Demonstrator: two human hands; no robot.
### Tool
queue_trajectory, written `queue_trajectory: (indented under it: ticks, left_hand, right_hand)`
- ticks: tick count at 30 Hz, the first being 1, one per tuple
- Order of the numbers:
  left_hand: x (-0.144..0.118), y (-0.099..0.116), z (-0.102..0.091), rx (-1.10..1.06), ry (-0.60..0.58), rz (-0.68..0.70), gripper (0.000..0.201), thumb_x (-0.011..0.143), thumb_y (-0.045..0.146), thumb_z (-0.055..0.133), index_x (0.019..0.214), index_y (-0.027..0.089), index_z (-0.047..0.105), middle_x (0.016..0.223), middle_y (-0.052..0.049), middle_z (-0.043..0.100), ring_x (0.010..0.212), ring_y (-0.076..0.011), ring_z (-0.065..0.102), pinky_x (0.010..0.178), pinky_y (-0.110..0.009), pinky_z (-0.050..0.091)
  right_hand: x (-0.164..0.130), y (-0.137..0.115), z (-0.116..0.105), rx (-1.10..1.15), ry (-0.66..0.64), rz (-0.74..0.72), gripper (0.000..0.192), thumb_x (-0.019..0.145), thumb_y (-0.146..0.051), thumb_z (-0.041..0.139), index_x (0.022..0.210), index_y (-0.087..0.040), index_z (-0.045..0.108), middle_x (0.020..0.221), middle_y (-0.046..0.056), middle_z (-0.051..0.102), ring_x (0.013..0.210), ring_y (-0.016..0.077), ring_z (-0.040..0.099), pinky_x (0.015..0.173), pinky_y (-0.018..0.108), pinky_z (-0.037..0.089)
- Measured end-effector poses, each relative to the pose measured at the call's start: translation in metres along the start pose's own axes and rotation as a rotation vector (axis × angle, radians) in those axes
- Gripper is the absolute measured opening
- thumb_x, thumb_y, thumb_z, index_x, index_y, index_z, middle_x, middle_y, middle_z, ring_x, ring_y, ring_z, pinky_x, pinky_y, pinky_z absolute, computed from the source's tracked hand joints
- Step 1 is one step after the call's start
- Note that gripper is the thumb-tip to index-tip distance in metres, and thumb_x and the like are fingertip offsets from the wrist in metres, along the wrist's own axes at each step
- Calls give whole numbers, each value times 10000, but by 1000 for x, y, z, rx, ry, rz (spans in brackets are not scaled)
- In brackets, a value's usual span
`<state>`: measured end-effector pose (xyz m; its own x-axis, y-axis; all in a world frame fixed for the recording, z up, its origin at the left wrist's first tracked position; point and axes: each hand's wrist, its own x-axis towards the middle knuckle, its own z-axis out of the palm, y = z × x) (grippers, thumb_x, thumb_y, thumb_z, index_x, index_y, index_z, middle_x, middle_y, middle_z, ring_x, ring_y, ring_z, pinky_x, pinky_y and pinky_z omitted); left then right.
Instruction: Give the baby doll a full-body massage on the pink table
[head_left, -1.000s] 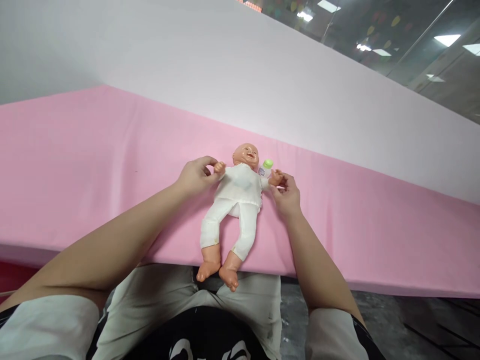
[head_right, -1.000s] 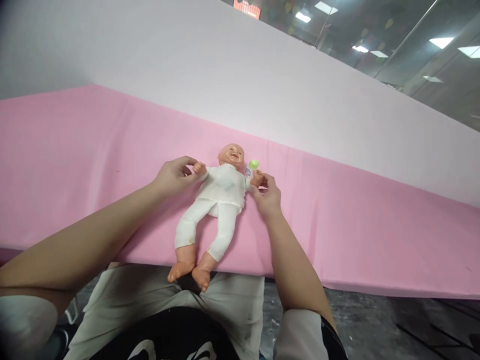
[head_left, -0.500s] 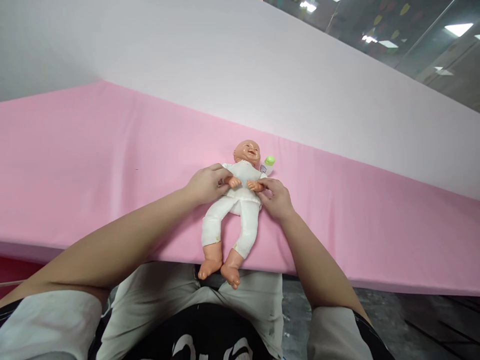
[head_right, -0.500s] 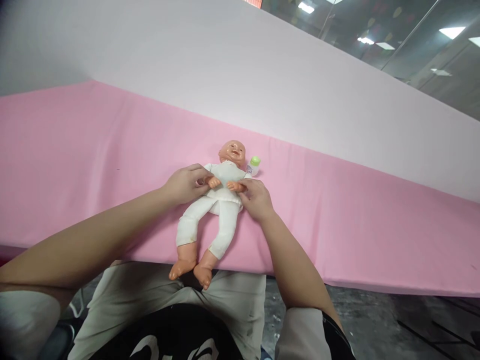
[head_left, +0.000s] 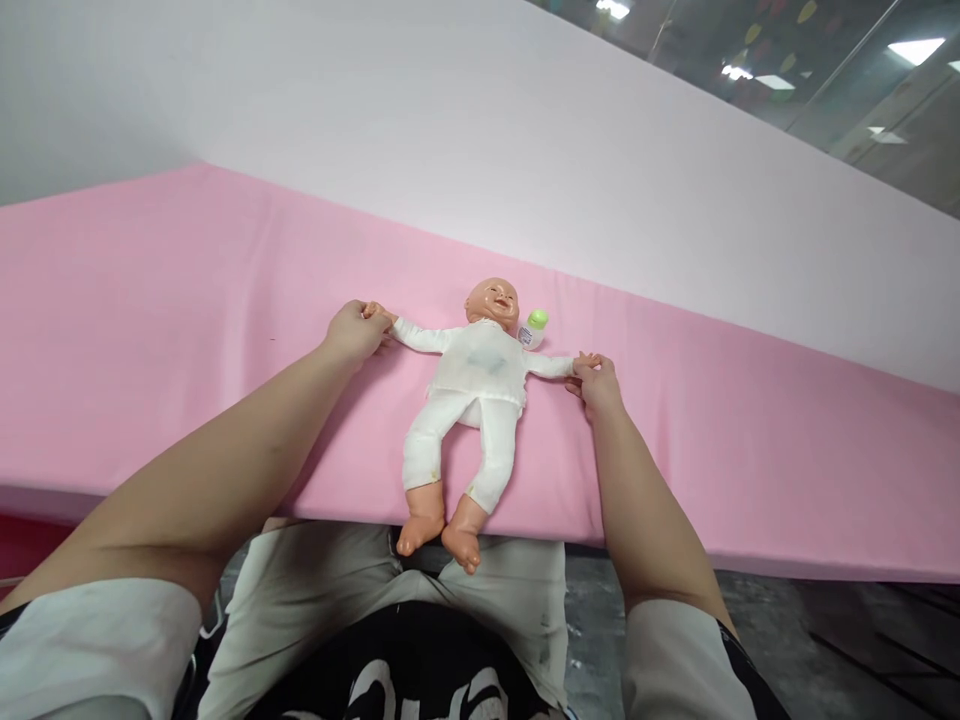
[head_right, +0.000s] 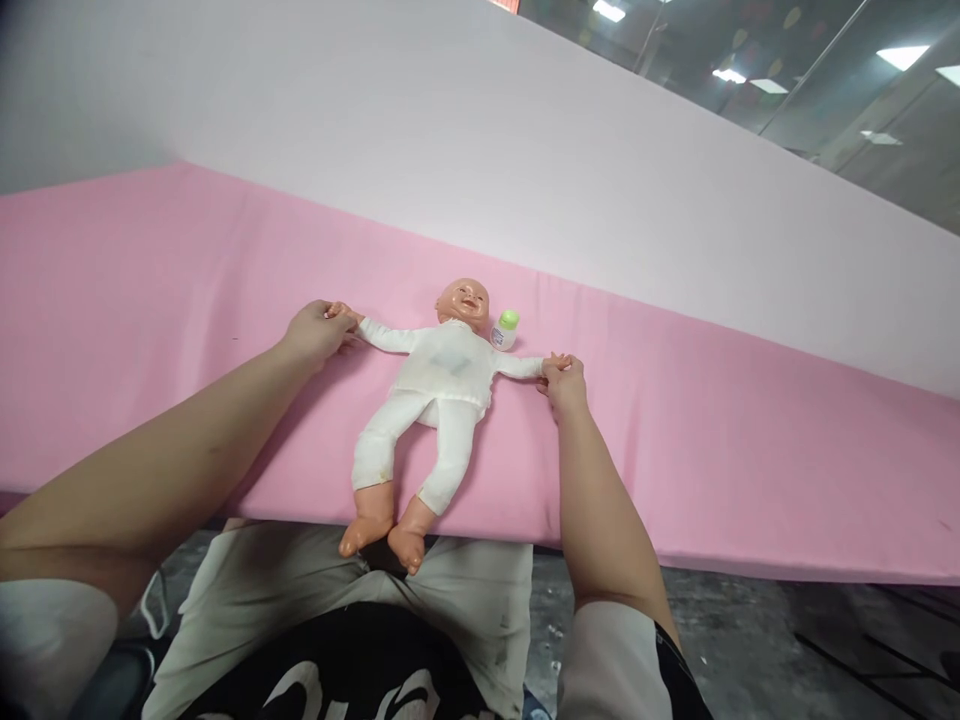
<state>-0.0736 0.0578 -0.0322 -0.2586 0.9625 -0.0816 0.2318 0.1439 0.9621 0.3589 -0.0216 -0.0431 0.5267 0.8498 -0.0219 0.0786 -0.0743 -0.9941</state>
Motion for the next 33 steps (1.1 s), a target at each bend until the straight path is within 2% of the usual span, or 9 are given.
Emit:
queue_trajectory:
  ticks: [3,6,9,12,18,21,25,28,33]
  left_hand:
    - [1,0,2,-35,-4,23,351,747,256,744,1053,226,575,791,-39,671,622,-223,677,558,-341,546]
    - [-7,2,4,-46,-7,129,402,774,276,746,1134,238,572,844,-32,679,653,-200,673,587,-329,563]
    - [-25,11,8,1,-25,315,422,806,328,754,1187,236,597,981,-49,718,746,-185,688,672,-319,579]
    - [-51,22,15,108,-54,525,416,834,405,749,1202,232,661,1101,-44,739,783,-163,670,734,-306,560]
    - [-87,26,31,432,-300,948,334,944,441,635,1166,253,799,1048,-53,725,809,-177,677,749,-312,525]
    - [-90,23,35,610,-326,1007,359,948,366,591,1236,287,790,1092,-57,716,861,-198,700,748,-325,519]
    - [-92,22,38,740,-331,1029,388,951,318,552,1266,295,778,1148,-63,718,939,-229,716,770,-347,524]
    - [-92,22,39,691,-310,1007,384,957,355,562,1267,280,775,1134,-67,719,909,-220,709,763,-344,524]
    - [-80,26,30,411,-181,743,388,962,491,612,1224,244,756,1084,-52,743,791,-184,668,772,-328,531]
  right_hand:
    - [3,4,1,-25,-3,40,596,838,-222,772,1343,-270,460,1170,62,732,662,115,701,599,259,655]
    - [-1,3,3,-4,-12,-45,695,857,-277,766,1442,-290,392,1255,91,718,805,163,750,664,305,676]
    - [-16,-4,10,-33,-24,-276,777,865,-332,761,1518,-276,342,1413,136,652,1026,197,750,820,347,667]
    - [-40,-16,21,-156,-72,-554,717,840,-319,781,1474,-281,449,1491,117,616,1132,218,716,904,367,638]
    - [-83,-33,46,-550,-362,-975,371,877,-185,688,1235,-273,727,1210,56,764,1096,266,694,1010,475,589]
    - [-89,-33,52,-684,-449,-1097,357,905,-134,645,1212,-266,773,1216,62,775,1148,284,668,1067,505,558]
    - [-87,-29,53,-714,-477,-1105,352,932,-142,640,1236,-252,780,1277,68,766,1189,287,664,1092,511,555]
    - [-82,-25,52,-641,-451,-1045,352,926,-189,674,1252,-280,769,1270,51,774,1207,284,672,1107,521,551]
    - [-65,-21,44,-261,-244,-679,497,883,-364,773,1362,-277,672,1320,72,748,1101,247,734,993,460,623]
